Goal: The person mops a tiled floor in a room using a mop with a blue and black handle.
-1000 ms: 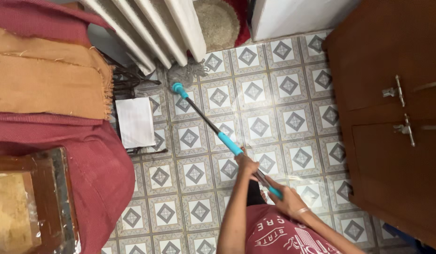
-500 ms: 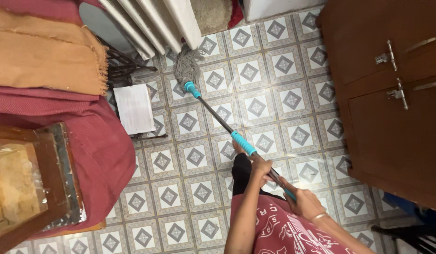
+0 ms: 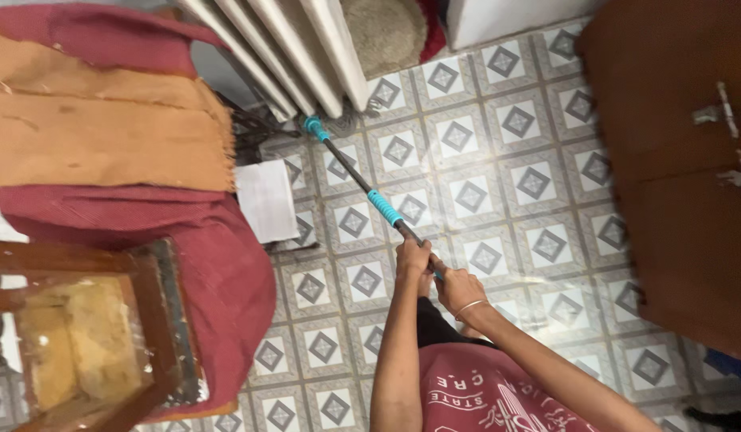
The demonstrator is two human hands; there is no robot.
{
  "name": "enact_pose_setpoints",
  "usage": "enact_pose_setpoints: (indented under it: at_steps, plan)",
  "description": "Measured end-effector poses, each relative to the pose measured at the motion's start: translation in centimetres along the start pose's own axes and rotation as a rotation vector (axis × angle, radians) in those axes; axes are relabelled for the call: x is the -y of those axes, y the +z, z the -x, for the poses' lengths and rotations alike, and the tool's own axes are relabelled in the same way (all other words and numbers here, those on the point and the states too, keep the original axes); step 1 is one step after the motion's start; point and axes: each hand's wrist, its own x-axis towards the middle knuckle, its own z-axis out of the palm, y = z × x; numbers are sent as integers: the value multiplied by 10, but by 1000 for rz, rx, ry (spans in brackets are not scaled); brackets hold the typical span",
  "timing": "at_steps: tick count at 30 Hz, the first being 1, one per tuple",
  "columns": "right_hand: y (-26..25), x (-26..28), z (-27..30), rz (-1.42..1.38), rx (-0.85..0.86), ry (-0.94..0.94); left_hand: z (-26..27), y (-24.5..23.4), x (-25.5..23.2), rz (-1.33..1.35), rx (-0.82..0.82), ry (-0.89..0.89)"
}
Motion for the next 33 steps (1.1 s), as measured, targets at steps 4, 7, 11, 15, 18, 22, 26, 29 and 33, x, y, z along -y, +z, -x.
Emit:
enact_pose_setpoints:
  at_steps: [4,7,11,15,18,22,26,29,33]
  plan:
    - [9,31,-30,-26,-43,-28,-30,-35,3,-107,-40,48]
    - [24,40,-33,-2,-19,40,-38,-49,8,-101,52,-26]
    - [46,31,-27,32,-38,48,-38,-45,22,-160,80,23]
    - [57,25,-20,39,-59,67,-16,-44,16,-216,53,-15]
    - [55,19,-3,13,-51,77,4,-52,8,-381,33,162]
    - [48,-2,38,-81,-57,74,25,-25,25,-428,170,229]
    - [54,-34,90,-39,-31,133,59,44,76,-664,33,502]
    - [71,-61,140,14,48,256,95,73,90,-638,225,438]
    - [103,-105,213,4,7,266,161,94,103,-703,453,485]
